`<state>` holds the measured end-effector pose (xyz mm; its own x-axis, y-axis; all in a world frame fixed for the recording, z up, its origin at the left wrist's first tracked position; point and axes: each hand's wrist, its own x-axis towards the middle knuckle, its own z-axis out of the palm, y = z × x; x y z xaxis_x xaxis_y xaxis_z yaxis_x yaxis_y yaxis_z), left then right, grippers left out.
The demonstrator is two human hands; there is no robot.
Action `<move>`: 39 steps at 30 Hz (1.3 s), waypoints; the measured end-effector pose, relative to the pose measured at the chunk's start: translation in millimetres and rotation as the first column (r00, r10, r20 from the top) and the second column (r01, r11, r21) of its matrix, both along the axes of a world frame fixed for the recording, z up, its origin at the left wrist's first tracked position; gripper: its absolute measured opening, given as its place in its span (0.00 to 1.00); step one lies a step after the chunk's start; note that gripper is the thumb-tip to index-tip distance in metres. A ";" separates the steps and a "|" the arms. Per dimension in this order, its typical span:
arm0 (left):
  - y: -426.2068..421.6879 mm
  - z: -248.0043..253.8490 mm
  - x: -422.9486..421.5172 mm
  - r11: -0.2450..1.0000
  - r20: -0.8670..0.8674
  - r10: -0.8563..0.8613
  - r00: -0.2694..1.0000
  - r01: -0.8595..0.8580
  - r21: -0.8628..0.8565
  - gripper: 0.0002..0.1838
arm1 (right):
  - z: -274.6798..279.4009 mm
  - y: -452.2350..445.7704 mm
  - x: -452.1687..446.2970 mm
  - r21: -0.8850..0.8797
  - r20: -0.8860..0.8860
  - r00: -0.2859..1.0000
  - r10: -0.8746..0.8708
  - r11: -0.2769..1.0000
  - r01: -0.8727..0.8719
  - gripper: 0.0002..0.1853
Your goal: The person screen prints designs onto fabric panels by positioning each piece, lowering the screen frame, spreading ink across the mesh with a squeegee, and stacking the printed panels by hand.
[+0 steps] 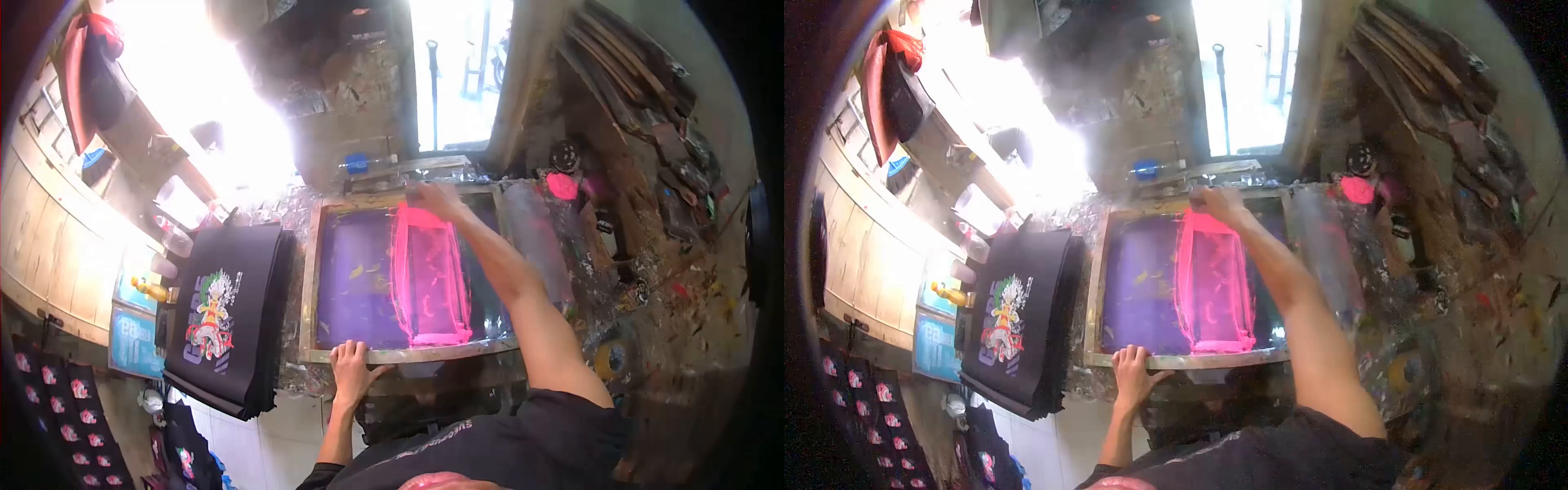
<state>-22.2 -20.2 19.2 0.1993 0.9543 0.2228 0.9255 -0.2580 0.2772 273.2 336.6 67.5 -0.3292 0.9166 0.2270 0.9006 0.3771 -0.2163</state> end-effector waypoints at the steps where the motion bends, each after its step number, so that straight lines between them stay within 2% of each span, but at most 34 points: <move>1: -1.2 -0.7 -0.5 0.999 0.001 0.017 1.000 -0.017 -0.035 0.35 | -16.2 -1.1 -5.8 -0.035 0.001 1.000 0.017 0.999 -0.017 0.27; 3: 0.9 3.8 0.5 0.999 0.000 0.005 1.000 -0.005 -0.044 0.34 | -28.3 -30.6 3.0 0.163 0.003 0.997 0.071 0.984 -0.071 0.29; 4: 1.1 1.1 -0.3 0.998 -0.012 0.001 1.000 -0.002 -0.070 0.34 | -13.3 -55.5 2.2 -0.048 0.056 0.997 0.048 0.998 -0.045 0.30; 5: -0.7 1.7 0.7 0.995 -0.007 -0.014 1.000 0.013 -0.097 0.34 | -11.3 -82.0 1.0 -0.074 0.059 0.998 0.034 0.997 -0.029 0.30; 7: 0.5 4.1 2.7 0.999 0.038 0.001 0.999 0.001 -0.039 0.34 | -11.5 -141.7 -3.0 -0.045 0.067 0.992 0.102 0.994 -0.099 0.30; 9: -0.8 4.0 2.4 0.999 0.034 -0.018 0.999 0.019 -0.037 0.33 | -12.3 -206.3 -6.2 -0.070 -0.029 0.991 0.133 0.988 -0.134 0.28; 11: -2.3 0.8 -0.4 0.999 0.050 -0.007 0.999 0.009 -0.034 0.33 | -10.1 -262.0 -14.4 -0.143 0.018 0.992 0.128 0.982 -0.124 0.24; 12: -2.0 3.1 -0.7 1.000 0.078 -0.017 0.997 0.017 0.003 0.31 | -19.1 -284.0 -17.4 -0.048 0.041 0.990 0.138 0.990 -0.136 0.22; 13: -2.0 2.9 -1.3 0.999 0.077 -0.032 0.997 0.031 0.012 0.31 | -23.2 -300.2 -20.2 0.047 0.065 0.987 0.148 0.987 -0.151 0.21; 15: -2.6 4.8 -2.3 0.999 0.093 -0.031 0.995 0.028 0.042 0.30 | -19.3 -316.1 -20.6 0.039 0.038 0.986 0.160 0.986 -0.162 0.20; 17: -4.8 16.1 -3.3 0.994 0.077 -0.044 0.996 0.037 0.100 0.31 | 5.6 -320.4 -21.2 -0.042 0.083 0.989 0.124 0.992 -0.121 0.21; 18: -3.2 23.2 -5.1 0.992 0.077 -0.055 0.995 0.046 0.117 0.31 | 17.9 -325.8 -22.3 0.053 0.152 0.984 0.089 0.994 -0.098 0.24; 19: 0.5 32.7 -4.8 0.990 0.085 -0.057 0.995 0.045 0.134 0.32 | 29.3 -329.5 -25.1 0.074 0.157 0.984 0.084 0.993 -0.097 0.24; 21: 15.4 56.8 -15.8 0.971 0.031 -0.083 0.996 0.074 0.227 0.32 | 50.3 -338.0 -35.2 0.237 -0.008 0.992 -0.130 0.963 0.128 0.28; 23: 38.5 100.1 -17.9 0.964 0.058 -0.060 0.997 0.043 0.261 0.32 | 86.5 -332.4 -40.0 0.361 -0.049 0.992 -0.116 0.924 0.126 0.29; 24: 48.0 131.9 -12.7 0.927 0.068 -0.104 0.992 0.072 0.367 0.31 | 101.0 -318.4 -39.2 0.449 -0.055 0.996 -0.076 0.889 0.093 0.28; 25: 54.3 162.9 -8.3 0.961 0.093 -0.044 0.995 0.017 0.277 0.31 | 116.7 -299.6 -37.9 0.533 -0.069 0.997 -0.044 0.843 0.075 0.28; 26: 63.0 183.7 -3.6 0.899 0.072 -0.065 0.995 0.027 0.437 0.33 | 139.7 -281.5 -35.9 0.548 -0.070 0.997 -0.019 0.835 0.054 0.28; 27: 71.9 190.2 4.4 0.755 0.145 -0.055 0.988 -0.054 0.653 0.28 | 164.5 -265.7 -32.8 0.569 -0.076 0.997 -0.003 0.821 0.045 0.30; 28: 77.7 179.9 13.9 0.597 0.205 -0.074 0.976 -0.121 0.793 0.24 | 190.9 -251.3 -30.8 0.576 -0.079 0.997 -0.001 0.816 0.047 0.30; 29: 86.2 157.2 21.9 0.406 0.261 -0.111 0.959 -0.196 0.893 0.21 | 218.2 -237.8 -30.7 0.454 -0.068 0.997 -0.032 0.889 0.059 0.32; 30: 85.5 105.1 14.6 0.836 0.468 -0.207 0.859 -0.094 0.541 0.21 | 235.9 -228.1 -29.5 0.330 -0.051 0.996 -0.069 0.940 0.082 0.34; 31: 76.6 85.6 18.1 0.853 0.232 -0.313 0.921 0.165 0.495 0.26 | 241.6 -213.6 -27.3 0.381 -0.047 0.996 -0.082 0.920 0.094 0.34; 32: 67.7 66.6 21.9 0.821 0.023 -0.463 0.886 0.419 0.389 0.31 | 243.4 -194.0 -25.0 0.441 -0.074 0.996 -0.047 0.894 0.075 0.36; 33: 46.8 85.2 39.8 0.892 0.204 -0.452 0.868 0.443 0.090 0.35 | 253.1 -178.6 -22.9 0.499 -0.096 0.995 -0.006 0.865 0.053 0.38; 34: 48.7 28.1 27.2 0.884 0.168 -0.464 0.870 0.468 0.020 0.36 | 269.1 -171.0 -22.0 0.412 -0.084 0.996 -0.019 0.909 0.052 0.39; 35: 50.7 -5.8 16.1 0.846 0.199 -0.497 0.845 0.523 -0.105 0.28 | 281.2 -162.8 -18.3 0.455 -0.081 0.996 -0.022 0.888 0.057 0.39; 37: 41.7 -31.6 12.1 0.896 0.244 -0.416 0.876 0.441 -0.056 0.17 | 296.0 -146.7 -15.8 0.327 -0.085 0.996 -0.010 0.944 0.037 0.41; 38: 47.3 -22.5 15.0 0.901 0.241 -0.411 0.879 0.431 -0.036 0.17 | 302.2 -140.1 -15.3 0.353 -0.081 0.997 -0.005 0.935 0.033 0.43; 39: 47.3 -15.4 16.3 0.885 0.295 -0.402 0.867 0.451 -0.117 0.14 | 309.2 -132.1 -14.9 0.362 -0.072 0.997 0.014 0.932 0.013 0.43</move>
<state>-5.9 27.1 3.8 0.5551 0.8166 0.1585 0.6264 -0.5357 0.5663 258.3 204.6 376.7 -0.2997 0.7676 0.5665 0.8875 0.4422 -0.1298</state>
